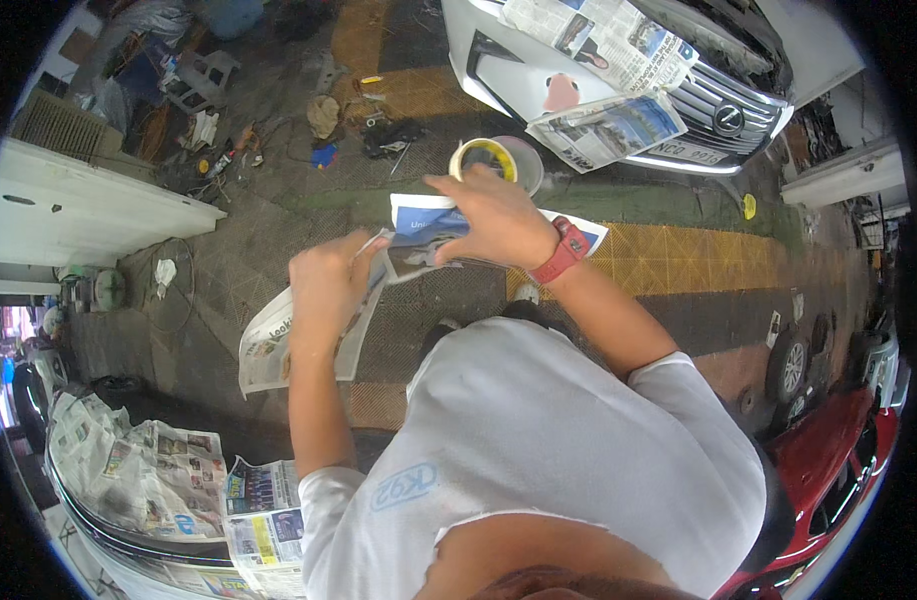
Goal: The person tapes sheets of newspaper onto the front bumper of a white car using masking tape. They smooth the paper and apply tape to secure it in place.
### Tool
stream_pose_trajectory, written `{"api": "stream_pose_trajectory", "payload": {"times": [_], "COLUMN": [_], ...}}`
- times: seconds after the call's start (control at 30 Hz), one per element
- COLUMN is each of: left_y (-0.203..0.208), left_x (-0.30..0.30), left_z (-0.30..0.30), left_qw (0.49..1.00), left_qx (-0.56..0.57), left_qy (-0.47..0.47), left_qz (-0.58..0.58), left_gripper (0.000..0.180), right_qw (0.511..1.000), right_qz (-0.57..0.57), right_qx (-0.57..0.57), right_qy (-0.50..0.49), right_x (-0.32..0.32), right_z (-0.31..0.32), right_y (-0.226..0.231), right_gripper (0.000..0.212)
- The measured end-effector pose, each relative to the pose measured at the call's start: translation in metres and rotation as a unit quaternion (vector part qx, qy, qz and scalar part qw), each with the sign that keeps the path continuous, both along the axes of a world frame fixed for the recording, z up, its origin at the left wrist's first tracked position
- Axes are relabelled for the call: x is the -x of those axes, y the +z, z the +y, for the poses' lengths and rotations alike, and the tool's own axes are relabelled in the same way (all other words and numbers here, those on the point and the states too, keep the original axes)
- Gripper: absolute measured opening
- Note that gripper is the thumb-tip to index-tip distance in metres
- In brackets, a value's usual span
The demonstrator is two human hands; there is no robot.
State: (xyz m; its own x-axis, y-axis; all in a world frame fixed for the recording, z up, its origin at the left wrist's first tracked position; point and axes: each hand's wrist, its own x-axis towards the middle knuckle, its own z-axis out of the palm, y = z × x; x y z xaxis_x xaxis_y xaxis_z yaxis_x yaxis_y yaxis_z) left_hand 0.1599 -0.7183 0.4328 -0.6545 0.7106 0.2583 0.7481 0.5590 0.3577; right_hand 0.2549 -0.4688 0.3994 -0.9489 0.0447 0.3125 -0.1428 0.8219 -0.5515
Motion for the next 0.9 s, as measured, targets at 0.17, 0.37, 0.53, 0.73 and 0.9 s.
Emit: {"api": "stream_pose_trajectory", "payload": {"times": [0.17, 0.37, 0.53, 0.73, 0.9], "left_y": [0.023, -0.025, -0.078, -0.096, -0.051], "left_x": [0.005, 0.048, 0.119, 0.155, 0.163], "left_z": [-0.024, -0.107, -0.263, -0.468, -0.403], "left_qw": [0.995, 0.979, 0.935, 0.814, 0.798], "left_qx": [0.065, -0.013, -0.098, -0.245, -0.305], "left_qy": [0.004, 0.103, 0.254, 0.485, 0.433], "left_qz": [-0.070, -0.176, -0.227, -0.208, -0.288], "left_gripper": [0.031, 0.029, 0.037, 0.041, 0.047], "right_qw": [0.991, 0.967, 0.832, 0.825, 0.865], "right_qz": [-0.127, -0.210, -0.207, -0.134, -0.035], "right_qx": [0.024, 0.137, 0.430, 0.055, -0.060], "right_qy": [0.019, -0.046, -0.282, -0.547, -0.497], "right_x": [-0.005, -0.021, -0.082, -0.176, -0.072], "right_z": [0.034, 0.094, 0.190, 0.309, 0.155], "right_y": [-0.024, -0.028, -0.073, -0.162, -0.124], "right_gripper": [0.035, 0.036, 0.050, 0.048, 0.053]}}
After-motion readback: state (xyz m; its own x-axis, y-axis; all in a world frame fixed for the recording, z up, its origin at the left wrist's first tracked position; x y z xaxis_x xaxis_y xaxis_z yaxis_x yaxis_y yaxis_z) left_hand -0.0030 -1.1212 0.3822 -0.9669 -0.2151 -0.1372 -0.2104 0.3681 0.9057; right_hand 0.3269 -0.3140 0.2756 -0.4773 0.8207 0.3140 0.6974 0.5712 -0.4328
